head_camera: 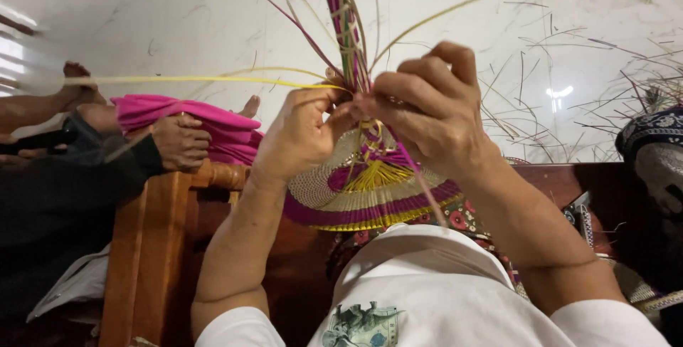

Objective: A person is weaving a decorative handle onto a traditional woven fan using thin, colored strips of material.

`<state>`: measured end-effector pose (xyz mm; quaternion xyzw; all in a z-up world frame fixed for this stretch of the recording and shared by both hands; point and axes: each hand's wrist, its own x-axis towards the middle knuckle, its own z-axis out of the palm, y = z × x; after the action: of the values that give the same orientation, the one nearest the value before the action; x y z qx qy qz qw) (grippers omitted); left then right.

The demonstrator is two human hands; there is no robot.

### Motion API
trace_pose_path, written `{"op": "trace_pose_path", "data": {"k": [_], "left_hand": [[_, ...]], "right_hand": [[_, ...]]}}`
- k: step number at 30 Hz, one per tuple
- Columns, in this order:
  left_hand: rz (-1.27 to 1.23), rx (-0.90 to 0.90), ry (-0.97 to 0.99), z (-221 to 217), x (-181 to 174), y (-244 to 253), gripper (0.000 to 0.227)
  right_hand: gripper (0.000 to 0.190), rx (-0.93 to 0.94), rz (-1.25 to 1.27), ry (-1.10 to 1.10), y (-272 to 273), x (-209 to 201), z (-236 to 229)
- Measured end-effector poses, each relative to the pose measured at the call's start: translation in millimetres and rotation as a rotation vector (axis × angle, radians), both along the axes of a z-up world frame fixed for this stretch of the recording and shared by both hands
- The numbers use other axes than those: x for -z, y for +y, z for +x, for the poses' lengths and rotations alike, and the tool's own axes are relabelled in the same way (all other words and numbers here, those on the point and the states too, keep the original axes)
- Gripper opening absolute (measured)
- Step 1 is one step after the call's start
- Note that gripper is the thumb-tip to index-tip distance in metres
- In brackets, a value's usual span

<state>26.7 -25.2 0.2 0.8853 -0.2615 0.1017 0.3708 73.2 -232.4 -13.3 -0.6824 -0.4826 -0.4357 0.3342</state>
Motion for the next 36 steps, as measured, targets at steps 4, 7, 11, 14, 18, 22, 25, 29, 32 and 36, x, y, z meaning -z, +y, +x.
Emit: {"op": "trace_pose_path", "data": {"k": [4, 7, 11, 14, 18, 22, 25, 29, 32, 36], "left_hand": [[-0.049, 0.022, 0.094, -7, -4, -11, 0.005], [-0.040, -0.003, 0.037, -6, -1, -10, 0.007], [0.089, 0.010, 0.054, -4, 13, -1, 0.020], [-0.021, 0.037, 0.079, -3, 15, 2, 0.021], [-0.022, 0.017, 0.037, -11, 3, -5, 0.012], [-0.040, -0.040, 0.084, -12, -4, -12, 0.007], [-0.074, -0.041, 0.116, -12, 0, -11, 0.011], [-0.115, -0.102, 0.147, -10, -1, -9, 0.037], [-0.199, -0.089, 0.211, -12, -5, -11, 0.031], [-0.276, -0.134, 0.278, -12, -10, -19, 0.032]], "right_hand": [[0.012, 0.020, 0.002, -0.048, 4, -18, 4], [0.014, -0.048, -0.016, 0.058, -1, -21, 1], [0.020, -0.138, -0.031, 0.316, -17, -32, -13], [0.024, -0.165, -0.111, 0.315, -16, -2, -1], [0.028, -0.126, -0.078, 0.505, -9, -26, -18], [0.018, -0.141, -0.096, 0.434, -5, -27, -14], [0.019, -0.132, -0.089, 0.429, -10, -17, -11], [0.018, -0.151, -0.062, 0.444, -27, 2, -16], [0.017, -0.117, -0.169, 0.338, -26, 15, -32], [0.016, -0.109, -0.287, 0.364, -24, -2, -47]]}}
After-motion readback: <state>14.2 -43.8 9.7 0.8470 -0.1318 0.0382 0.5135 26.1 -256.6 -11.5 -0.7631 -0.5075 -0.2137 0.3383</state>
